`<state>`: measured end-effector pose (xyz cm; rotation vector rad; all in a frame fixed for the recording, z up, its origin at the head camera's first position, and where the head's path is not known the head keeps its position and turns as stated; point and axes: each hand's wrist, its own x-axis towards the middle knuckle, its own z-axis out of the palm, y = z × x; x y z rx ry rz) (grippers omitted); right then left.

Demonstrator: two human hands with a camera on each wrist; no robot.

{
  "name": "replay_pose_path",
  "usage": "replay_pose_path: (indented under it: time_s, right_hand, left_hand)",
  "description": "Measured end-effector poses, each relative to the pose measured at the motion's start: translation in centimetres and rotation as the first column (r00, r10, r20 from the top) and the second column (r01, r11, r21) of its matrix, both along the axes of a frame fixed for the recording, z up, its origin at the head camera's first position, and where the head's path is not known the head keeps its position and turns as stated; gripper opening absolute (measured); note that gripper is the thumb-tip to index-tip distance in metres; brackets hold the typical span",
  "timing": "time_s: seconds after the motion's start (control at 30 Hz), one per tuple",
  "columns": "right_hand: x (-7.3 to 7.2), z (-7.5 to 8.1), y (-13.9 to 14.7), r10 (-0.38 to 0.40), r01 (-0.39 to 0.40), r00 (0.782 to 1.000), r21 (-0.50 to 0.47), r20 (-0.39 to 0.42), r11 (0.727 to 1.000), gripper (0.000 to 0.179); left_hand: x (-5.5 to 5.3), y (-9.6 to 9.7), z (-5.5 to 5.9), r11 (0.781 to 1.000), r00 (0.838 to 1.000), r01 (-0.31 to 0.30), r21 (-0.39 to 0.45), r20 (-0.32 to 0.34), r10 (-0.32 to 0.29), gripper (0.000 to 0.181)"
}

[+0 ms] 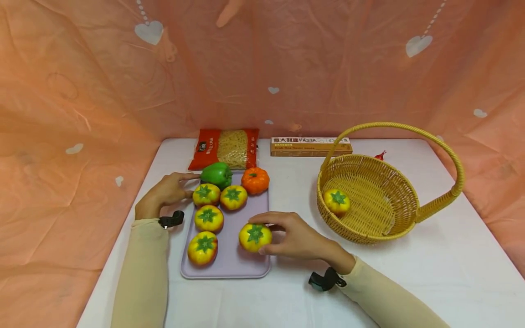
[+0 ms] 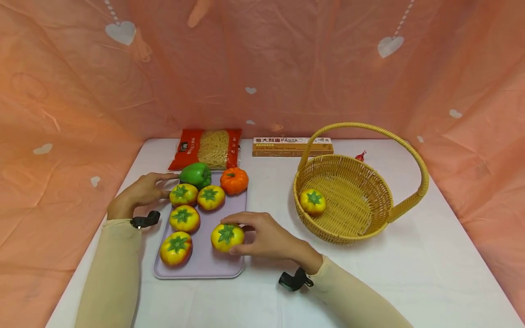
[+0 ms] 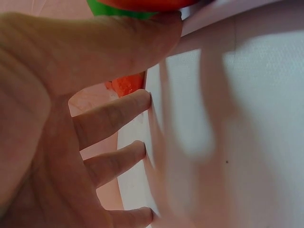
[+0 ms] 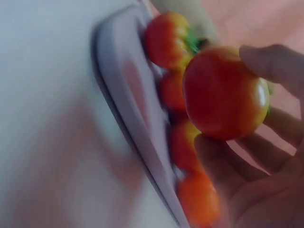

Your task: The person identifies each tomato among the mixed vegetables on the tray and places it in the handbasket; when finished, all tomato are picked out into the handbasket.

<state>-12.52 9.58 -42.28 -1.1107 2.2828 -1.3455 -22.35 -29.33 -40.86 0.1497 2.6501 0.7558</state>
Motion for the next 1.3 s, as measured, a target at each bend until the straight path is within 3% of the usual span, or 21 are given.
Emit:
replay_pose_path:
  time_s: [0.1,0.23,0.4,0.57,0.7,0.83,0.97,1.3]
  right_hand:
    - [0.3,1.1,2.8,-0.041,0.042,0.999,-0.035,0.029,0.998,0.06]
    - [0.8,2.1,6.7,-0.132,0.13,0.991,-0.065,-0.019,0.989,0.06]
    - [1.6,3.3,11.8,-0.251,0.248,0.966,-0.051,-0.062,0.968,0.06]
    - [2.0,4.4,16.2,-0.305,0.299,0.949,-0.081,-0.077,0.951,0.062]
    - [2.0,4.6,18.7,-0.38,0.377,0.922,-0.052,-0.077,0.925,0.058]
    - [1.6,4.2,19.8,-0.427,0.428,0.904,0.036,-0.033,0.903,0.052]
    - [0.6,3.7,19.6,-0.402,0.401,0.915,0.119,-0.016,0.908,0.048]
    - [-1.8,2.5,17.4,-0.395,0.4,0.916,0.176,-0.066,0.899,0.052]
  left_hand:
    - [0.1,0.0,0.0,1.0,1.0,0.001,-0.005,-0.003,-0.001,0.066]
    - [0.2,-0.1,-0.1,1.0,1.0,0.003,-0.007,-0.005,-0.003,0.064]
    - [0.3,-0.2,0.1,1.0,1.0,0.0,-0.011,0.001,0.0,0.064]
    - [0.4,-0.3,0.2,1.0,1.0,0.007,-0.008,-0.006,-0.007,0.064]
    - [0.3,-0.2,0.2,1.0,1.0,0.001,-0.004,-0.001,-0.001,0.065]
    - [0.3,-0.2,0.3,1.0,1.0,-0.001,-0.005,-0.001,0.001,0.065]
    - [0.3,-0.1,0.3,1.0,1.0,0.0,-0.004,-0.004,0.0,0.065]
    - [0.3,0.2,0.0,1.0,1.0,0.002,-0.005,0.002,-0.002,0.064]
